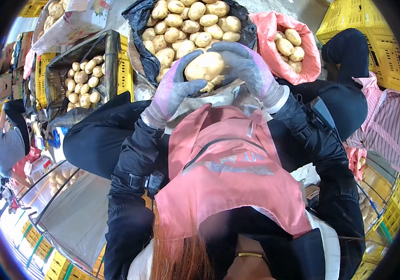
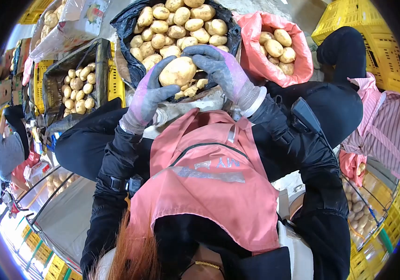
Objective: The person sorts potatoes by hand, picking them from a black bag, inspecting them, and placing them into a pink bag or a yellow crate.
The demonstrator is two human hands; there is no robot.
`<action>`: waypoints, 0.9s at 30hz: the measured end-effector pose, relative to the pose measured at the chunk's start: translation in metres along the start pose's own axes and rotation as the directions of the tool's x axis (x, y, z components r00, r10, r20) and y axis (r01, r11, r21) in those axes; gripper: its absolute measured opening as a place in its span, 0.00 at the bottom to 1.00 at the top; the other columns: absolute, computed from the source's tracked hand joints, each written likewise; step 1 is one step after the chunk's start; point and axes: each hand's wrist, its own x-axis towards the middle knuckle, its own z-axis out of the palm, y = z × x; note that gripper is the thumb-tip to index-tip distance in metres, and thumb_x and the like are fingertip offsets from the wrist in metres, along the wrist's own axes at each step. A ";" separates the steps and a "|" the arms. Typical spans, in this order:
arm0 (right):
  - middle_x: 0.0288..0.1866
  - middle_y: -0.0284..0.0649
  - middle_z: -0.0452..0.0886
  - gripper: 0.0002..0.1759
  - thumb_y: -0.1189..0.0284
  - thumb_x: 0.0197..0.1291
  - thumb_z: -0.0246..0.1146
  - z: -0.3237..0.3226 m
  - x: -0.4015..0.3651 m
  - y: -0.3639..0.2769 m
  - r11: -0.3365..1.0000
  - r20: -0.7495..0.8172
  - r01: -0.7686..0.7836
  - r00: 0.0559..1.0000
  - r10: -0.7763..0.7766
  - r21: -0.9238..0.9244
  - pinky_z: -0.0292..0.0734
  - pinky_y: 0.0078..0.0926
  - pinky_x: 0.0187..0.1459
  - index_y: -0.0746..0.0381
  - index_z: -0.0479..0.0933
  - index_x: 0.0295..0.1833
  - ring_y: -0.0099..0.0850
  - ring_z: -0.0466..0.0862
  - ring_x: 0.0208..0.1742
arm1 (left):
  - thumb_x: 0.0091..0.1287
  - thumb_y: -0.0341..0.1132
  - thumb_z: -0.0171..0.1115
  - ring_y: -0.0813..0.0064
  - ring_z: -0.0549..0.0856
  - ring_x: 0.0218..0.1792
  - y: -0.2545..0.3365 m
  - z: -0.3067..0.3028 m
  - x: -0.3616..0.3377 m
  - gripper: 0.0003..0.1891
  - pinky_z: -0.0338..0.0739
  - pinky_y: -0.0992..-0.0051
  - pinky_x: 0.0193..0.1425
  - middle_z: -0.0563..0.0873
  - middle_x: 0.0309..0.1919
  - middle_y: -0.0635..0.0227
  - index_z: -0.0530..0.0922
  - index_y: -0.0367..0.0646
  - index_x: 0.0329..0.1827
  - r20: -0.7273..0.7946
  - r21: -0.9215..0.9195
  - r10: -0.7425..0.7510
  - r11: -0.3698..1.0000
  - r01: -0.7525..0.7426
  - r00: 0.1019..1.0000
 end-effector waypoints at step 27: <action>0.50 0.34 0.84 0.20 0.58 0.72 0.58 -0.015 -0.011 -0.005 0.990 -0.193 0.014 0.981 0.014 0.139 0.77 0.19 0.46 0.62 0.77 0.58 0.23 0.83 0.47 | 0.66 0.27 0.64 0.65 0.83 0.56 0.019 -0.113 0.007 0.27 0.78 0.70 0.64 0.81 0.57 0.55 0.68 0.34 0.69 -0.413 -0.156 0.206 0.944 -0.292 0.887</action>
